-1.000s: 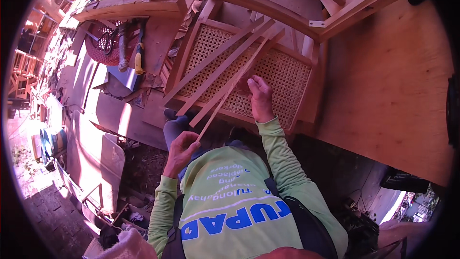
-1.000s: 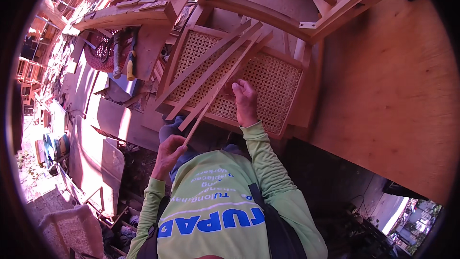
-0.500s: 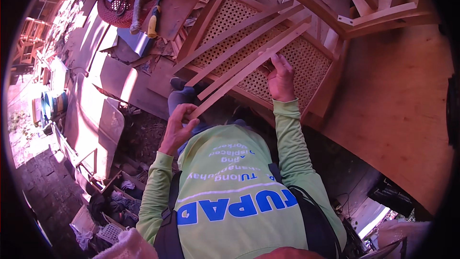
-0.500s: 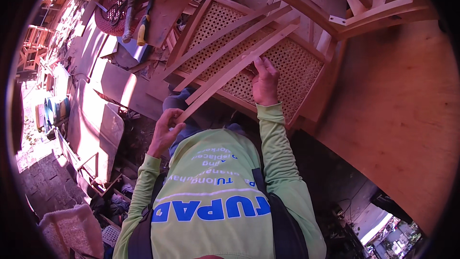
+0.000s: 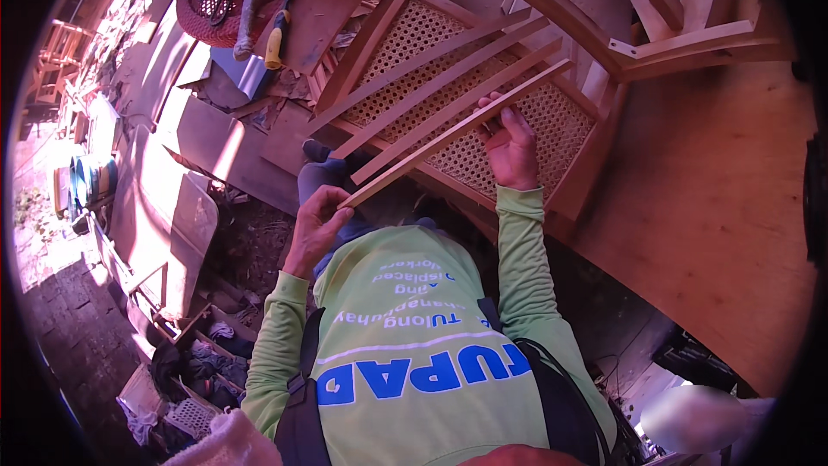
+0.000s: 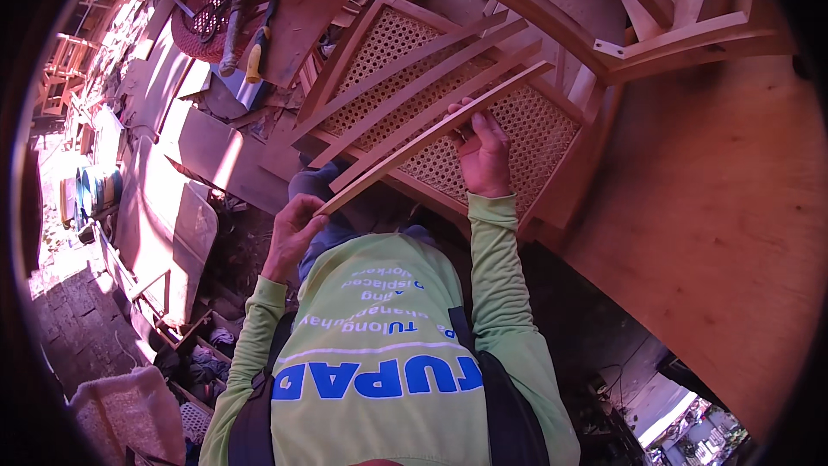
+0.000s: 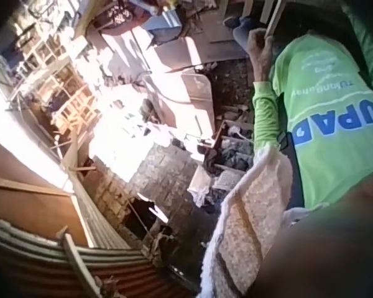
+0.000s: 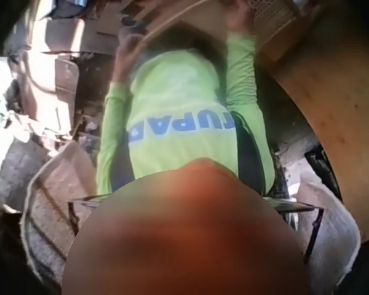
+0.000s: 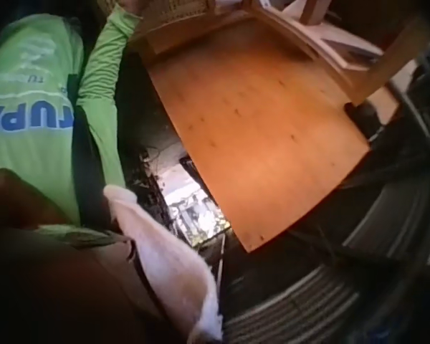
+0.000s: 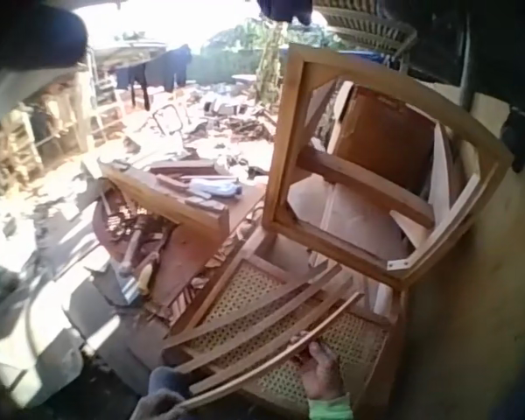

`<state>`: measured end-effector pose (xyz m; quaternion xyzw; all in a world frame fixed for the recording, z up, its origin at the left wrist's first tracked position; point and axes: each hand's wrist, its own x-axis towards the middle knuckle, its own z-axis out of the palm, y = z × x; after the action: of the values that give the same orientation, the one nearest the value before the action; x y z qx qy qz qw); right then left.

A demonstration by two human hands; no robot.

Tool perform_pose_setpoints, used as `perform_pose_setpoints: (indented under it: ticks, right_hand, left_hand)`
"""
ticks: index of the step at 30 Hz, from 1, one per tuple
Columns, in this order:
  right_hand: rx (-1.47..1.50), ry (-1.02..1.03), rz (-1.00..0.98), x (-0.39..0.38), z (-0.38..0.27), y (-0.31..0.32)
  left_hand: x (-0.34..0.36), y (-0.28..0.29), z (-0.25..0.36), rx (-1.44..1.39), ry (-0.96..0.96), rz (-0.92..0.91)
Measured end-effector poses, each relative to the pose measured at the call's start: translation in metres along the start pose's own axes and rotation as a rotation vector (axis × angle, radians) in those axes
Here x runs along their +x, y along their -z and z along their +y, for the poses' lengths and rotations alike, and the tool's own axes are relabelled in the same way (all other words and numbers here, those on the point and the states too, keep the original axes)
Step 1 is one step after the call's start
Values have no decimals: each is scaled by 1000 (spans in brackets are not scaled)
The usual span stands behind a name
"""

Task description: Attaching wooden trim strips to the cane seat of a wooden chair.

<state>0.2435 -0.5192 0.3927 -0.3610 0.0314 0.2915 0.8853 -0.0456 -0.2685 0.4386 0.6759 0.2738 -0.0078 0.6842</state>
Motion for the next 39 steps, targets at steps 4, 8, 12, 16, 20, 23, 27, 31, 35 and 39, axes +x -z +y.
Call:
perform_pose_setpoints:
  ticks: [4, 8, 12, 16, 20, 23, 27, 31, 35, 39]
  right_hand:
    - [-1, -3, 22, -2, 1, -4]
    - [3, 10, 2, -2, 2, -5]
    - [-23, 9, 30, -8, -3, -16]
    - [-65, -16, 56, -10, 5, -8]
    - [-5, -10, 24, -12, 9, -5]
    - [53, 6, -16, -14, 2, -2]
    - [115, 15, -90, -7, -7, 9]
    - [90, 0, -116, -11, -9, 20]
    - [51, -7, -88, -20, -11, 19]
    - [30, -2, -53, -24, -5, 23]
  left_hand:
    - [0, -3, -3, -15, 2, 7]
    - [2, -2, -8, -6, -1, 32]
    - [5, -4, -7, 10, -35, 66]
    - [-2, -1, -10, 128, -41, 86]
    - [-7, -4, 0, 130, -20, 45]
    - [-5, -5, 2, 94, 3, -20]
    - [3, -12, 3, 156, -46, -8]
    - [4, -17, 3, 174, -66, 57]
    - [4, -15, 5, 241, -88, 55]
    - [3, -18, 5, 310, -179, 103]
